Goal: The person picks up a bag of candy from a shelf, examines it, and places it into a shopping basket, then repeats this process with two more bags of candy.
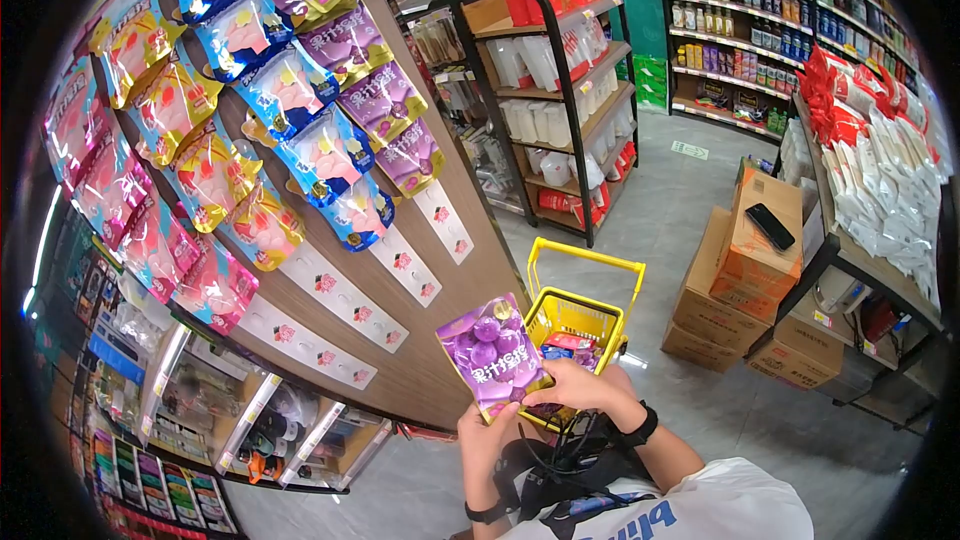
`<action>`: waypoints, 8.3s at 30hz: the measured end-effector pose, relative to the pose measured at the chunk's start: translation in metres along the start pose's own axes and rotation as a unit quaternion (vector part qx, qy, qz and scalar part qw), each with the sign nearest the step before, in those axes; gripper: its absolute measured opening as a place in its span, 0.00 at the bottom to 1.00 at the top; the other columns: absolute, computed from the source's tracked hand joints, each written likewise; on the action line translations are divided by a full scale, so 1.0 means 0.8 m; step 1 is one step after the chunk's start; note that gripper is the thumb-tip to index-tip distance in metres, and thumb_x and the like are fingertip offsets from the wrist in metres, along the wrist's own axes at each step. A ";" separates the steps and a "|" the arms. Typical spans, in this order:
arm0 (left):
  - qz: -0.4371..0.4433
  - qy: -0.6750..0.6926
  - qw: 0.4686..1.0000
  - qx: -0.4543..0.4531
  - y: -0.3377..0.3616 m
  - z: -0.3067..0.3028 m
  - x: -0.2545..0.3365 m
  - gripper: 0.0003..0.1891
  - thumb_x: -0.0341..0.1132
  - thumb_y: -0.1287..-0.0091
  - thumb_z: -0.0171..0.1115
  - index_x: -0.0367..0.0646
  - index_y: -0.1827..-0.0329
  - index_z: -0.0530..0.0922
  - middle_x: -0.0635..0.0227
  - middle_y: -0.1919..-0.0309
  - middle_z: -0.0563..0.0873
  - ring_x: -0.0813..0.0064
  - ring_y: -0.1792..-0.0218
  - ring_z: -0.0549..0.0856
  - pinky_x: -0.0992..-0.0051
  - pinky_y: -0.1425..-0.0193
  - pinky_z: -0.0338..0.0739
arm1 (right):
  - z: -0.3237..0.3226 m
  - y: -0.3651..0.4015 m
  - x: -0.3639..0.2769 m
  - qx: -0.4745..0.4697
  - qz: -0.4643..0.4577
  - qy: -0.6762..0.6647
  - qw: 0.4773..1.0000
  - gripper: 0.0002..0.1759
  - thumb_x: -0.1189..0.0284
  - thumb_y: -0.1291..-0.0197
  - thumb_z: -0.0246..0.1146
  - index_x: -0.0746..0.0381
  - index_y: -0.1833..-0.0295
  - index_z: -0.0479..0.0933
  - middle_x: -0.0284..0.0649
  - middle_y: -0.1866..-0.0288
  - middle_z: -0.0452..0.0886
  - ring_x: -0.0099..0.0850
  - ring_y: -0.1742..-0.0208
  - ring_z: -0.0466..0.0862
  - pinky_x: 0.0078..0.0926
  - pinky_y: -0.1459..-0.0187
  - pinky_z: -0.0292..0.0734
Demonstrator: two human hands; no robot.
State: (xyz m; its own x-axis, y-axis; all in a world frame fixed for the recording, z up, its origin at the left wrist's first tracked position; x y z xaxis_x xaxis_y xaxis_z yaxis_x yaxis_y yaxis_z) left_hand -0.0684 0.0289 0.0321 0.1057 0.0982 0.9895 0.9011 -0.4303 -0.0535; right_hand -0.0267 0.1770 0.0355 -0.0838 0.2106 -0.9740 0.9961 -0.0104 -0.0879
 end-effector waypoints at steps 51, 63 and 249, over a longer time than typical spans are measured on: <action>-0.101 0.026 0.989 -0.102 -0.002 0.024 -0.046 0.17 0.44 0.33 0.58 0.34 0.60 0.78 0.68 0.72 0.83 0.81 0.70 0.79 0.80 0.64 0.72 | -0.006 -0.003 -0.001 0.038 -0.059 0.070 0.995 0.24 0.75 0.52 0.66 0.57 0.45 0.77 0.47 0.55 0.80 0.38 0.55 0.80 0.29 0.53 0.73; -0.107 0.087 0.985 -0.102 -0.005 0.022 -0.054 0.20 0.46 0.29 0.51 0.33 0.54 0.77 0.66 0.69 0.83 0.80 0.68 0.80 0.80 0.61 0.73 | -0.004 -0.007 0.000 0.061 -0.062 0.092 0.992 0.25 0.77 0.55 0.66 0.61 0.46 0.75 0.42 0.51 0.80 0.37 0.47 0.79 0.29 0.45 0.71; 0.055 0.136 0.983 0.110 -0.008 -0.030 0.053 0.07 0.28 0.36 0.61 0.34 0.59 0.79 0.68 0.63 0.84 0.85 0.62 0.79 0.82 0.55 0.72 | -0.039 0.005 -0.041 0.168 -0.044 -0.134 0.976 0.07 0.73 0.42 0.64 0.66 0.62 0.76 0.31 0.71 0.78 0.16 0.72 0.74 0.15 0.70 0.70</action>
State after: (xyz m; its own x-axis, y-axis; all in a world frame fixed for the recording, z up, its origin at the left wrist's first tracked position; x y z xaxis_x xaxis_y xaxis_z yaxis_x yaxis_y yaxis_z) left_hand -0.0796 0.0142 0.0775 0.1176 -0.1949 0.9737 0.9629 -0.2173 -0.1598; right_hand -0.0189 0.2007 0.0739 -0.2179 -0.0377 -0.9752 0.9228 -0.3334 -0.1933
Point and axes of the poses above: each hand's wrist, its own y-axis away from the middle knuckle, its own z-axis out of the palm, x = y × z, the point moved 9 cm from there along -y, towards the middle knuckle
